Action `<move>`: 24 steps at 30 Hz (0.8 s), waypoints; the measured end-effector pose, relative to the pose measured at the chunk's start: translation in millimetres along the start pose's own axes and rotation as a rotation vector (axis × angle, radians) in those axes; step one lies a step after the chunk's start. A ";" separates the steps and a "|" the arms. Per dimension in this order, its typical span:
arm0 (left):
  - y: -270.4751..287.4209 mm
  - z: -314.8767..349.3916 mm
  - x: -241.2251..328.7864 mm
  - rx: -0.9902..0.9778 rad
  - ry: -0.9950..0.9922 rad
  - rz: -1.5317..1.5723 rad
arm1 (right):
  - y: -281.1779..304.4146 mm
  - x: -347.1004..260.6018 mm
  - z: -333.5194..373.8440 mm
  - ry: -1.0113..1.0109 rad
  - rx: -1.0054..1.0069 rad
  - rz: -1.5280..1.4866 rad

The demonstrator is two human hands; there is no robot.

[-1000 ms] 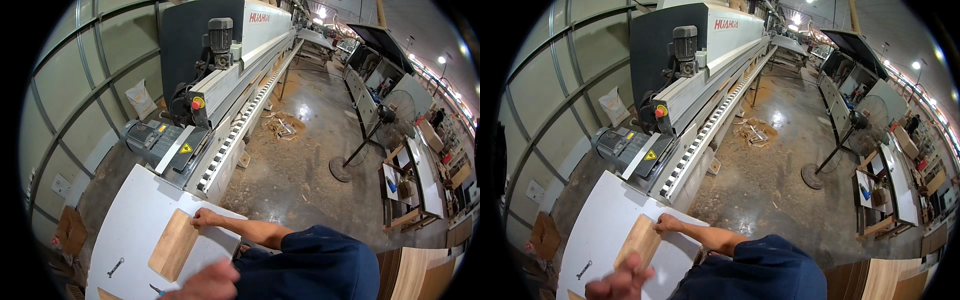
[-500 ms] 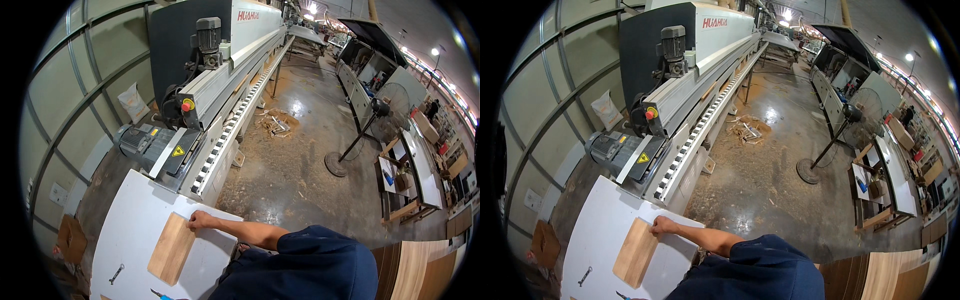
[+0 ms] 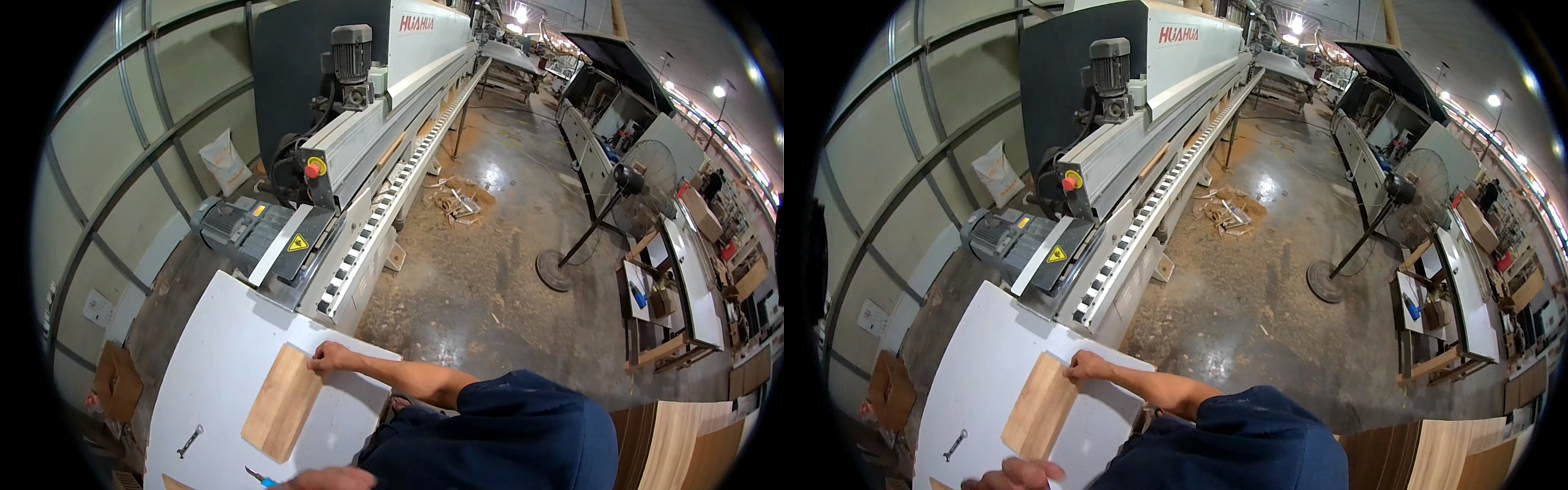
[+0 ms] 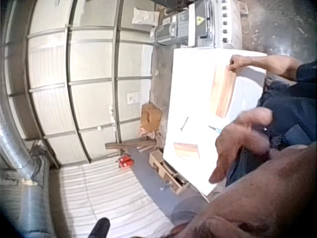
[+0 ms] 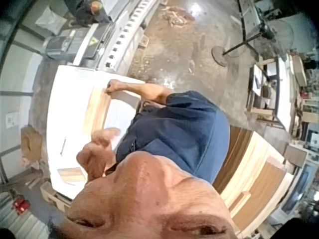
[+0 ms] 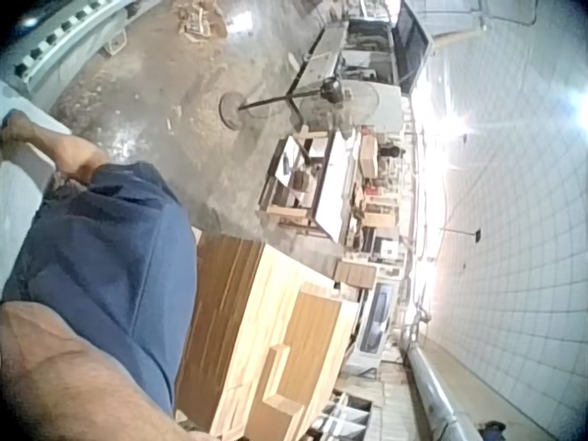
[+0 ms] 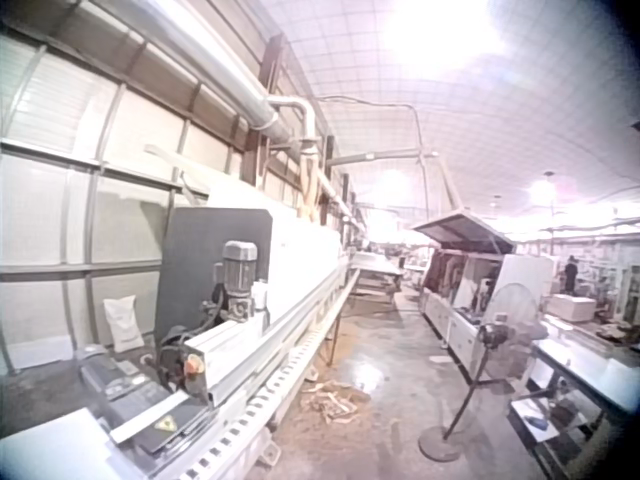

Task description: The person scrapes the edges of wooden boards with a tool, wipes them down, and stacks them into organized piles.

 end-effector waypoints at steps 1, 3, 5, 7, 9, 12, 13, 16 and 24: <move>12.2 3.0 -6.2 0.042 -0.016 -0.093 | -0.5 5.6 -4.3 0.001 0.032 0.023; 38.2 -2.8 -30.6 -0.008 -0.065 -0.260 | 0.0 -0.7 -0.4 0.005 0.048 -0.015; 81.5 0.0 -75.6 -0.123 0.024 -0.603 | -1.0 -7.9 9.5 0.006 0.040 -0.044; 137.4 28.7 -110.5 -0.159 0.260 -1.153 | 1.3 -15.6 16.4 0.011 0.019 -0.056; 185.5 55.9 -141.9 -0.201 0.458 -1.533 | 3.7 -13.9 11.2 0.006 -0.005 -0.042; 236.0 102.5 -175.1 -0.271 0.652 -1.794 | -0.3 -7.3 8.4 -0.020 0.007 -0.030; 244.2 112.1 -180.1 -0.293 0.672 -1.835 | -0.2 -7.4 7.3 -0.027 0.021 -0.024; 252.9 130.3 -186.4 -0.342 0.721 -1.913 | -2.0 -5.5 5.4 -0.040 0.052 0.030; 273.1 148.7 -165.9 -0.262 0.756 -2.000 | 1.6 -10.1 10.7 -0.006 0.000 0.046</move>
Point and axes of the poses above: each hand's wrist, its own z-axis away from the middle knuckle, its own y-axis out of the back of the hand, x = y × z, the point moved 5 cm from there along -z, towards the middle knuckle, and after that the axes turned 14 degrees about -y, right-handed, at the moved point
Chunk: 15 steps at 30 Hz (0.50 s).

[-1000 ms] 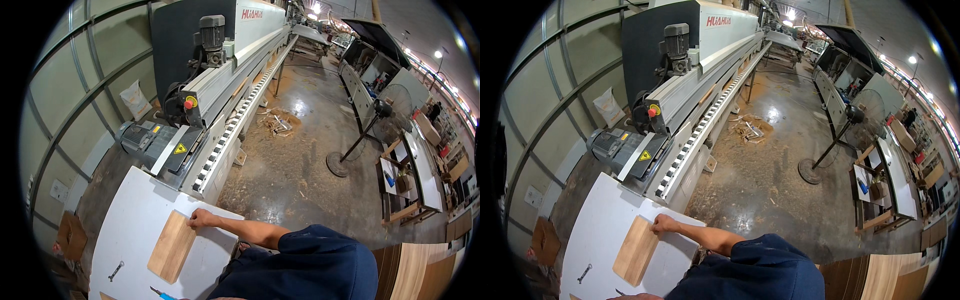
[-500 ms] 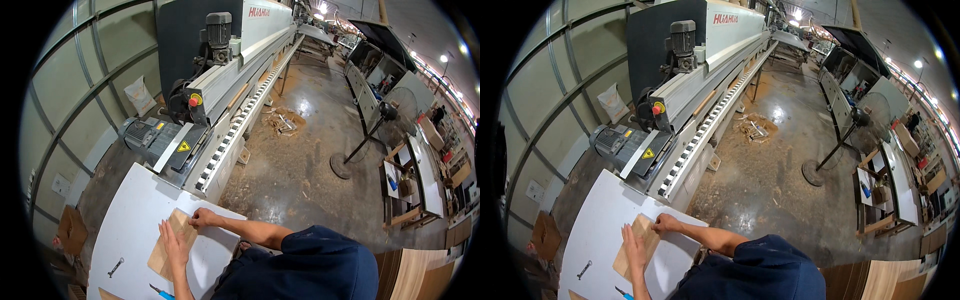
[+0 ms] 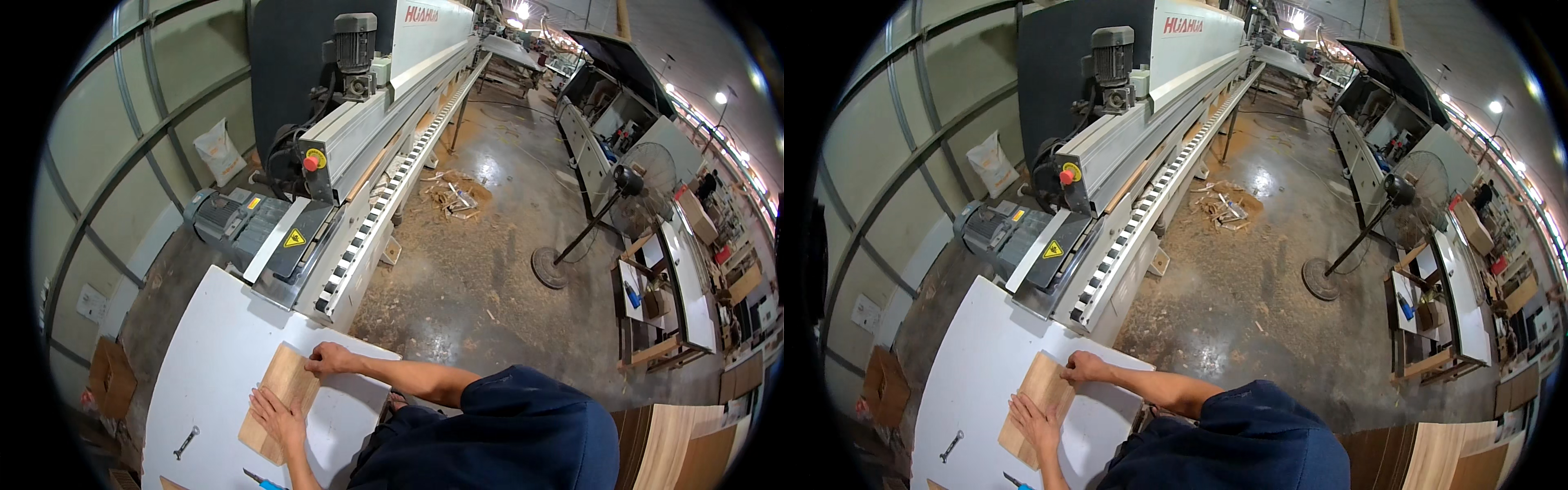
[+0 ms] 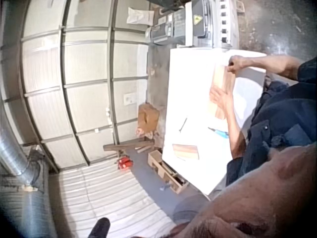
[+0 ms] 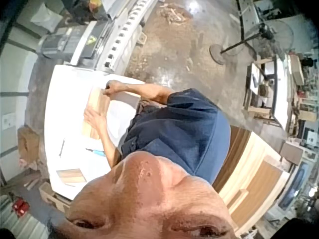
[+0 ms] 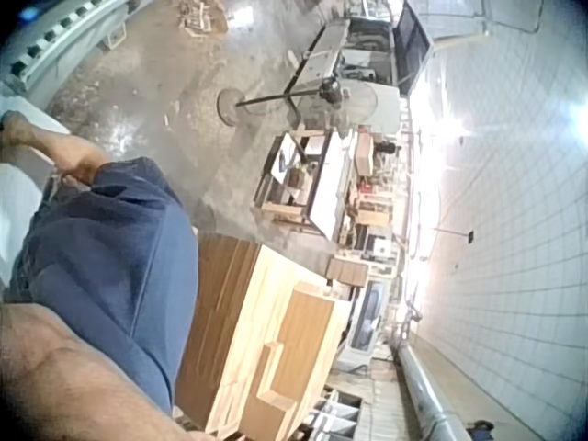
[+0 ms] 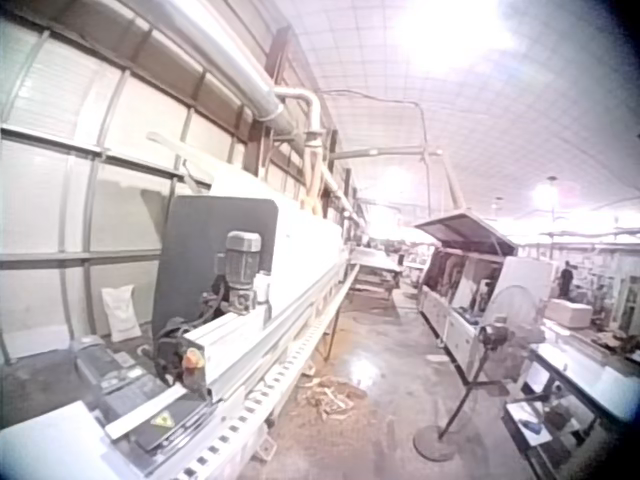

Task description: The person scrapes the edges of wooden boards with a tool, wipes them down, and stacks them into organized piles.

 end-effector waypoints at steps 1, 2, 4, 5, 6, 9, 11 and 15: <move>-2.1 4.5 -8.4 0.013 0.010 -0.018 | 0.0 0.3 0.5 0.008 -0.010 -0.004; -3.7 8.6 -14.1 0.025 0.020 -0.035 | 0.0 0.7 0.8 0.007 -0.011 -0.001; 1.9 18.7 -21.9 0.004 0.079 -0.034 | -0.1 0.1 1.2 0.005 -0.016 0.006; 3.7 23.3 -25.2 -0.006 0.110 -0.033 | 2.1 -0.1 1.1 0.016 -0.004 0.013; 5.2 31.0 -30.7 -0.005 0.133 -0.044 | -0.3 -0.9 0.5 0.032 -0.001 0.019; 9.3 55.2 -43.7 -0.008 0.201 -0.055 | -0.4 4.5 -8.3 0.034 0.009 0.017; 12.1 63.7 -53.4 -0.026 0.242 -0.055 | -6.5 11.0 -16.7 0.016 -0.005 -0.003; 3.7 100.1 -83.4 0.010 0.309 0.008 | -7.1 4.5 -8.7 -0.030 -0.011 0.054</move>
Point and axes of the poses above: each hand's wrist, its own z-axis away from the middle knuckle, its own y-axis out of the back of the hand, x = y × z, the point moved 5 cm from there along -z, towards the middle knuckle, and after that the axes turned 14 degrees about -y, right-handed, at the moved point
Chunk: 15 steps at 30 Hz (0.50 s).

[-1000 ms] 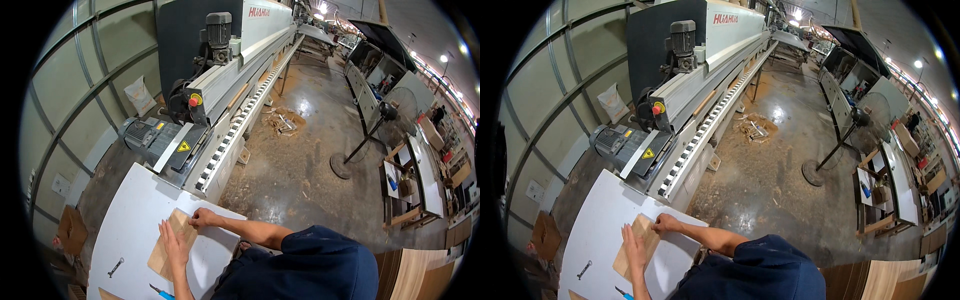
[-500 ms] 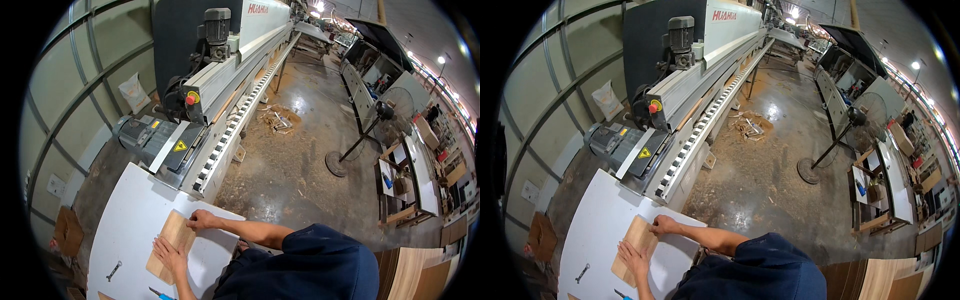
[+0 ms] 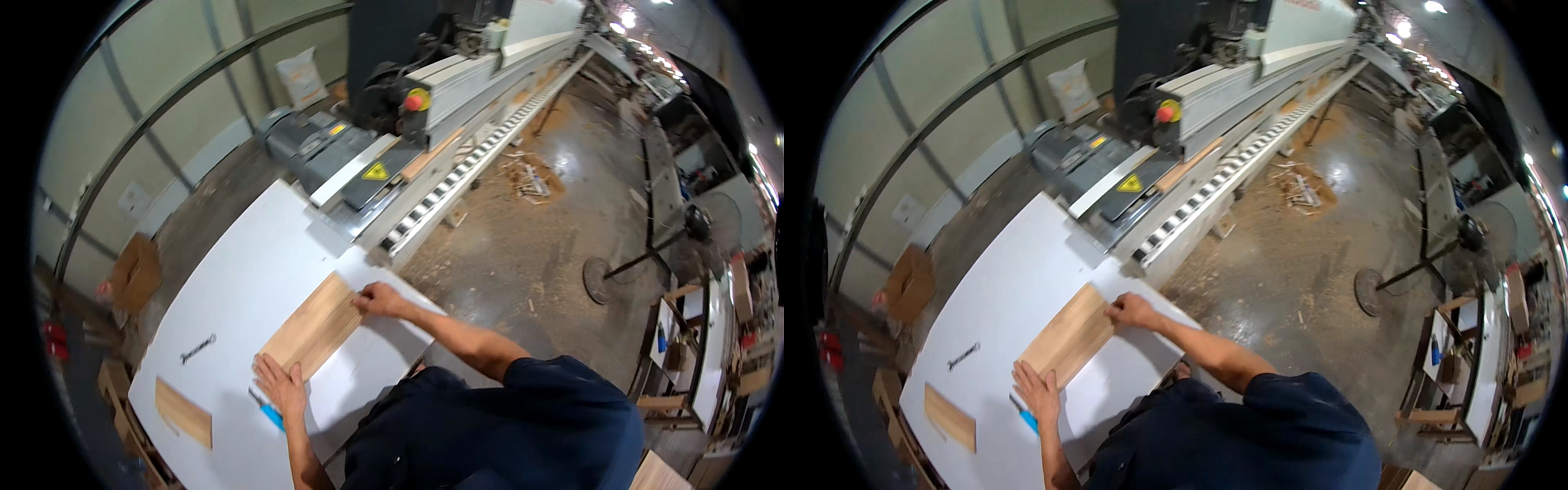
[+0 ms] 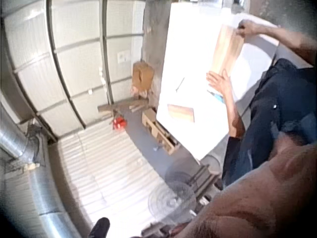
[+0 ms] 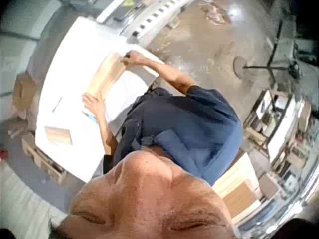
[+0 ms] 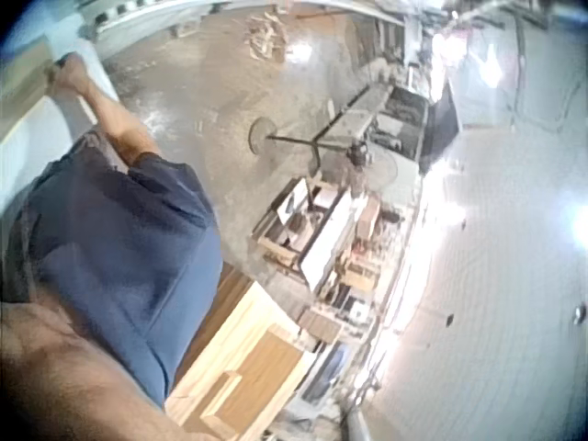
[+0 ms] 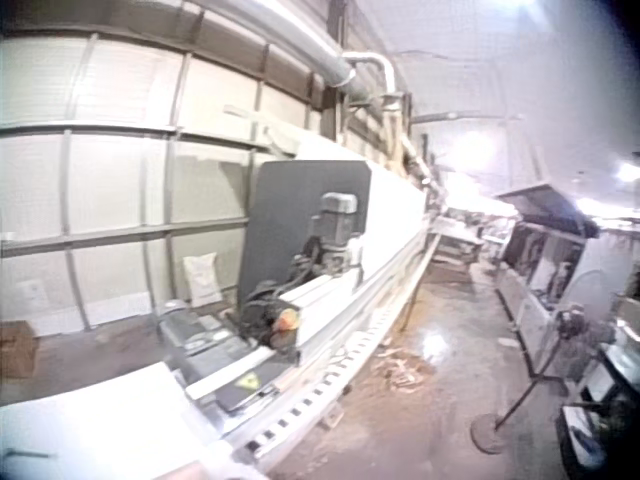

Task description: The person scrapes the edges of wooden boards with a tool, wipes them down, and stacks them into organized piles.

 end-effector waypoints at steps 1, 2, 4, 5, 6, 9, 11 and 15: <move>0.9 6.6 -7.0 -0.004 0.033 0.031 | 3.6 -5.9 3.0 -0.006 0.005 0.023; 0.6 11.5 -9.8 -0.009 0.053 0.066 | 4.2 -3.2 -0.6 -0.005 -0.031 -0.015; 2.1 27.4 -19.2 0.017 0.099 0.018 | 4.2 -0.9 -2.6 0.018 -0.051 -0.057; 4.6 37.0 -24.3 0.032 0.122 -0.007 | 5.6 -3.3 -2.1 0.046 -0.034 -0.060; 11.2 43.0 -20.1 0.094 0.136 -0.006 | 11.3 -3.6 -2.0 0.049 -0.006 -0.104; 30.6 56.3 -13.2 0.230 0.118 0.061 | 27.4 -13.9 -16.9 0.247 0.399 -0.183; 44.4 58.8 -2.1 0.365 0.098 0.150 | 26.1 -18.2 -40.1 0.071 0.102 -0.592; 66.9 44.7 31.9 0.417 0.034 0.161 | 33.6 -40.5 -58.5 -0.001 -0.080 -0.778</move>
Point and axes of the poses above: each hand's wrist, its own z-axis away from the middle knuckle, its own y-axis out of the back of the hand, x = y × z, the point moved 5 cm from there along -z, towards the middle knuckle, and after that the axes turned 14 degrees about -y, right-handed, at the moved point
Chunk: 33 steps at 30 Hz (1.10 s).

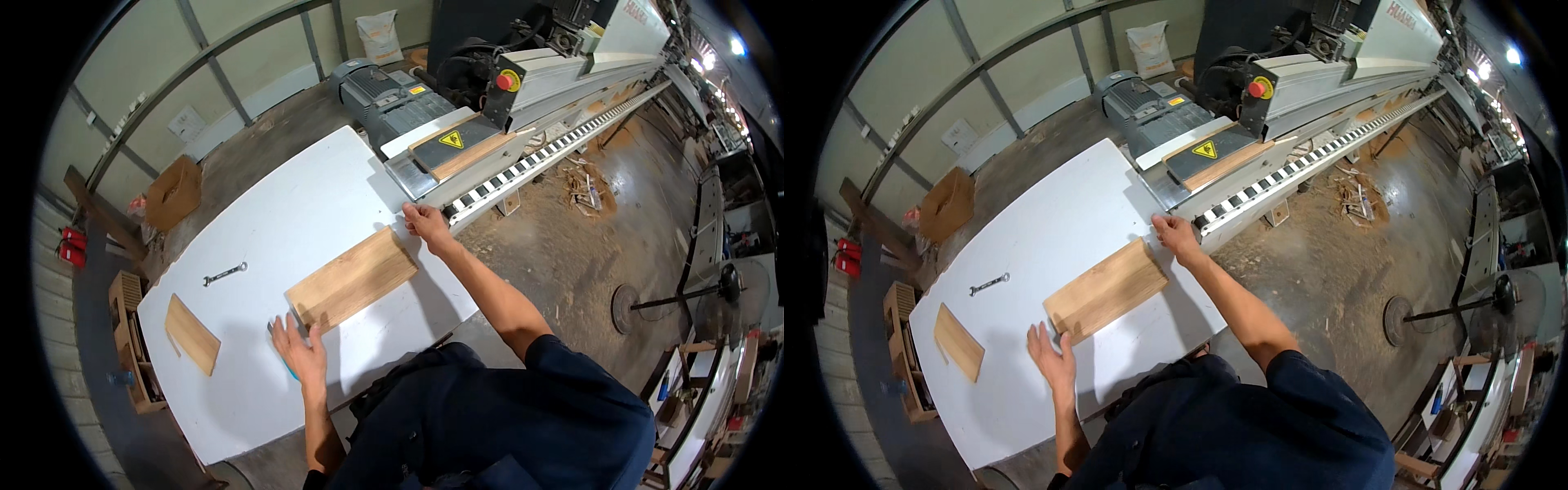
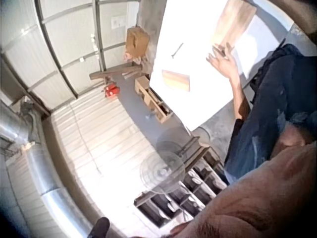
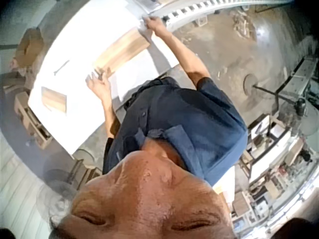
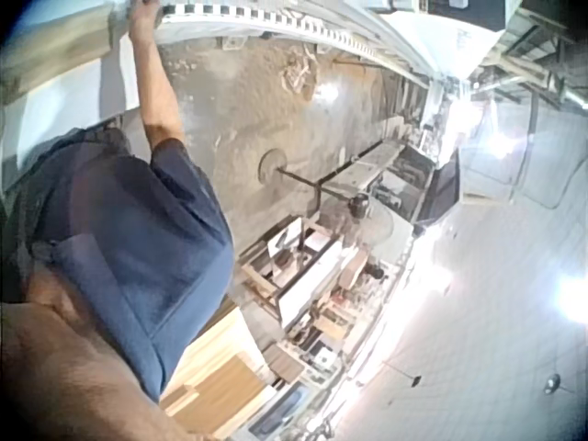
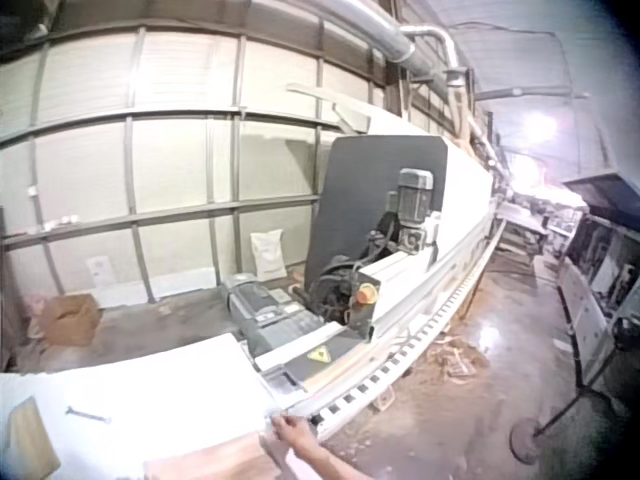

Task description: The person scrapes the edges of wooden boards with a tool, wipes them down, and stacks them into organized piles.

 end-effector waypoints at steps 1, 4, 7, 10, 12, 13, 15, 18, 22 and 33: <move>2.0 -5.8 13.3 -0.003 -0.011 -0.021 | -6.4 -2.7 1.0 -0.086 0.007 -0.085; -2.1 -11.6 38.5 -0.024 -0.060 0.082 | -15.4 -5.4 -6.6 -0.296 -0.011 -0.388; -14.5 -14.7 51.2 -0.030 -0.085 0.150 | -14.7 -3.9 -29.2 -0.359 -0.051 -0.662; -21.8 -23.6 64.2 -0.083 -0.090 0.218 | -9.8 -5.7 -41.6 -0.270 0.021 -0.642; -29.8 -29.8 70.6 -0.120 -0.069 0.279 | -11.0 -11.8 -41.5 -0.172 -0.023 -0.585; -35.8 -31.7 69.4 -0.126 -0.042 0.359 | -12.1 -11.9 -37.7 -0.185 -0.005 -0.619; -43.9 -38.2 68.2 -0.179 0.019 0.453 | -16.0 -13.3 -18.5 -0.197 0.036 -0.504; -63.8 -52.6 72.3 -0.134 0.180 0.767 | -30.5 2.1 14.7 -0.265 -0.035 -0.437; -77.9 -69.0 85.0 -0.077 0.612 1.441 | -78.4 31.2 98.2 -0.403 -0.369 -0.301; -61.5 -23.1 -41.9 0.021 0.634 1.375 | 16.4 23.0 56.5 -0.158 -0.013 -0.241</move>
Point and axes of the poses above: each hand's wrist, its own z-axis away from the middle knuckle, its own y-axis out of the back of the hand, x = y × z, the point moved 5 cm from there along -z, towards the middle knuckle, and after that the axes turned 14 degrees about -y, right-handed, at the moved point
